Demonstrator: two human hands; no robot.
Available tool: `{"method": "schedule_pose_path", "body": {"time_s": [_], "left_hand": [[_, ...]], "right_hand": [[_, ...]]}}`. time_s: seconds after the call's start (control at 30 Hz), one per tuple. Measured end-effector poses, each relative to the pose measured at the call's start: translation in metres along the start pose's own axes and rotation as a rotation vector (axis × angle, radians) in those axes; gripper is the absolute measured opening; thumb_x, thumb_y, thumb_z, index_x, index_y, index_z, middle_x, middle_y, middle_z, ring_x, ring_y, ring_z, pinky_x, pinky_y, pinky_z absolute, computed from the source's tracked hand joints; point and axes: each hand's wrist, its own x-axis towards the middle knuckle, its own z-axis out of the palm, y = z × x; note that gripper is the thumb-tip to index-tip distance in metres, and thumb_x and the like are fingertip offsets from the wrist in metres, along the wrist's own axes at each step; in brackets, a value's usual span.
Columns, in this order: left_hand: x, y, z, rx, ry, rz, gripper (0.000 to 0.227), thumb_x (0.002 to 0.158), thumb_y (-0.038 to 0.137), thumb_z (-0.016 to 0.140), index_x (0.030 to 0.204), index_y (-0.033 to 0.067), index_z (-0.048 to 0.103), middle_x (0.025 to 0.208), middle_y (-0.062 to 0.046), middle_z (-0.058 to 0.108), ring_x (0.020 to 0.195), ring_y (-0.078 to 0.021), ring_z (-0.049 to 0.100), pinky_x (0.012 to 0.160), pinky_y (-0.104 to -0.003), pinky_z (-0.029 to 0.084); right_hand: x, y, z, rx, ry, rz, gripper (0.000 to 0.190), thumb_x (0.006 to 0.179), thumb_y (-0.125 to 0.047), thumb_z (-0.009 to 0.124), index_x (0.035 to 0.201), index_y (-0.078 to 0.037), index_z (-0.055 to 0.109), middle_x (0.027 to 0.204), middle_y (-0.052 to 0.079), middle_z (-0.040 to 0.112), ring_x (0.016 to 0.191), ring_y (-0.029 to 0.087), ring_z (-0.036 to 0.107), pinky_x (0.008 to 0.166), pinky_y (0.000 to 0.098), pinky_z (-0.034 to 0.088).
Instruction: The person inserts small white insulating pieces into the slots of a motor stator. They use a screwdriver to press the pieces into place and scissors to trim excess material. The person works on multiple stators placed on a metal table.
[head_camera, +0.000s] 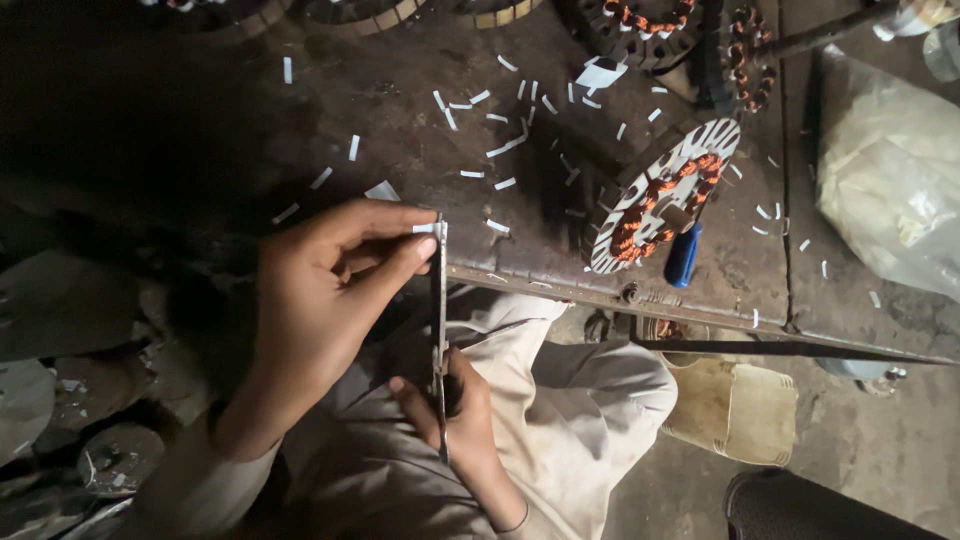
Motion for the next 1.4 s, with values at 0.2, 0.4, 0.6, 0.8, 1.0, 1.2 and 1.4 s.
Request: {"method": "schedule_pose_path", "body": {"time_s": [0.2, 0.4, 0.6, 0.8, 1.0, 1.2, 1.4], "left_hand": [[0.000, 0.001, 0.002, 0.077, 0.013, 0.020, 0.018, 0.095, 0.000, 0.073, 0.112, -0.0028, 0.073, 0.103, -0.007, 0.077, 0.088, -0.0088, 0.074, 0.075, -0.020, 0.060], [-0.001, -0.002, -0.001, 0.046, -0.017, 0.017, 0.017, 0.097, -0.001, 0.072, 0.114, -0.0029, 0.072, 0.105, -0.008, 0.076, 0.090, -0.0083, 0.073, 0.077, -0.020, 0.058], [-0.001, -0.002, 0.000, 0.089, -0.032, 0.095, 0.019, 0.097, -0.001, 0.072, 0.117, -0.0019, 0.070, 0.108, -0.009, 0.075, 0.091, -0.0085, 0.073, 0.078, -0.020, 0.059], [-0.002, 0.000, 0.003, 0.092, -0.005, 0.069, 0.019, 0.100, 0.000, 0.074, 0.119, -0.0015, 0.070, 0.105, -0.006, 0.075, 0.089, -0.0057, 0.069, 0.074, -0.017, 0.050], [-0.014, 0.025, 0.008, 0.264, 0.079, 0.127, 0.018, 0.104, 0.001, 0.073, 0.122, -0.0019, 0.071, 0.100, -0.007, 0.070, 0.084, -0.0050, 0.060, 0.074, -0.017, 0.045], [-0.024, 0.014, 0.032, 0.073, -0.165, 0.108, 0.021, 0.098, 0.004, 0.068, 0.119, -0.0015, 0.068, 0.109, -0.006, 0.076, 0.095, -0.0084, 0.074, 0.079, -0.020, 0.060], [-0.040, -0.029, 0.098, -0.190, -0.576, -0.180, 0.029, 0.095, 0.004, 0.068, 0.123, 0.0032, 0.068, 0.110, -0.003, 0.070, 0.099, -0.0056, 0.069, 0.085, -0.022, 0.061]], "right_hand": [[0.006, 0.018, 0.001, 0.069, -0.022, -0.079, 0.022, 0.071, 0.007, 0.064, 0.092, -0.003, 0.064, 0.074, -0.002, 0.059, 0.066, 0.007, 0.051, 0.059, 0.0255, 0.045], [0.007, 0.037, 0.001, -0.010, 0.024, -0.168, 0.012, 0.074, 0.005, 0.066, 0.083, -0.002, 0.063, 0.069, -0.001, 0.059, 0.063, 0.007, 0.051, 0.058, 0.0262, 0.044], [0.003, 0.047, 0.002, 0.009, 0.075, -0.139, 0.014, 0.077, 0.003, 0.069, 0.076, -0.002, 0.056, 0.062, 0.000, 0.049, 0.061, 0.006, 0.044, 0.053, 0.0273, 0.037], [0.001, 0.053, -0.002, 0.119, 0.022, -0.182, 0.019, 0.082, 0.000, 0.068, 0.078, -0.004, 0.050, 0.070, 0.000, 0.047, 0.069, 0.007, 0.041, 0.060, 0.0265, 0.036], [-0.057, 0.021, -0.062, -0.217, 0.096, 0.001, 0.039, 0.072, -0.025, 0.090, 0.099, -0.007, 0.069, 0.072, 0.002, 0.062, 0.064, 0.012, 0.055, 0.060, 0.0294, 0.047], [-0.121, 0.009, -0.121, -0.519, -0.091, 0.096, 0.057, 0.067, -0.025, 0.095, 0.110, -0.001, 0.067, 0.109, 0.015, 0.065, 0.106, 0.034, 0.064, 0.083, 0.0384, 0.053], [-0.125, -0.012, -0.144, -0.591, -0.013, -0.074, 0.054, 0.075, -0.005, 0.087, 0.123, -0.001, 0.064, 0.129, 0.020, 0.062, 0.117, 0.039, 0.064, 0.095, 0.0394, 0.053]]}}
